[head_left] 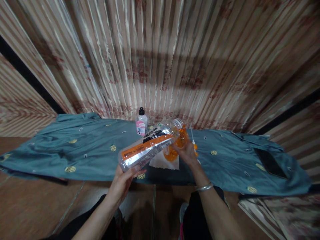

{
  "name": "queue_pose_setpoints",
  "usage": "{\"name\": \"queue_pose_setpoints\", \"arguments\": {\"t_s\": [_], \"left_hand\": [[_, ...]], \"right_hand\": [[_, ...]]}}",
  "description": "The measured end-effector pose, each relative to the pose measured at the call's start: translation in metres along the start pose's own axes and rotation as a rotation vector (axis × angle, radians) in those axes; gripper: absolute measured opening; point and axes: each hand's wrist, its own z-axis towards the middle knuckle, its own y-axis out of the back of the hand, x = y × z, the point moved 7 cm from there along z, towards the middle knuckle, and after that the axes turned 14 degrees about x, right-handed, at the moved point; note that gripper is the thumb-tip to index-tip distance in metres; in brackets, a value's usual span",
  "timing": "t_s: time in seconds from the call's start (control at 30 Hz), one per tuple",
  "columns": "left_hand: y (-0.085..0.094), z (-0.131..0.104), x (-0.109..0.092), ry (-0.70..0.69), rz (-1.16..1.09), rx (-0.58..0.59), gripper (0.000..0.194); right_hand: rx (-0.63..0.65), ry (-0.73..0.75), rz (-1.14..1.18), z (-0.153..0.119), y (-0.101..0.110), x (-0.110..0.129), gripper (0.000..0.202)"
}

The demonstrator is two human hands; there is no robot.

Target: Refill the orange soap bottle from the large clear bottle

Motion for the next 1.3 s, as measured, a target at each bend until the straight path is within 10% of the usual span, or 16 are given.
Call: {"name": "queue_pose_setpoints", "arguments": {"t_s": [0.6, 1.3], "left_hand": [[0.001, 0.014, 0.021, 0.12, -0.344, -0.077, 0.059], [0.022, 0.022, -0.009, 0.032, -0.517, 0.013, 0.059]], "right_hand": [[0.09, 0.035, -0.004, 0.001, -0.002, 0.004, 0.072], [0.053, -0.107, -0.102, 0.001, -0.001, -0.023, 0.077]]}}
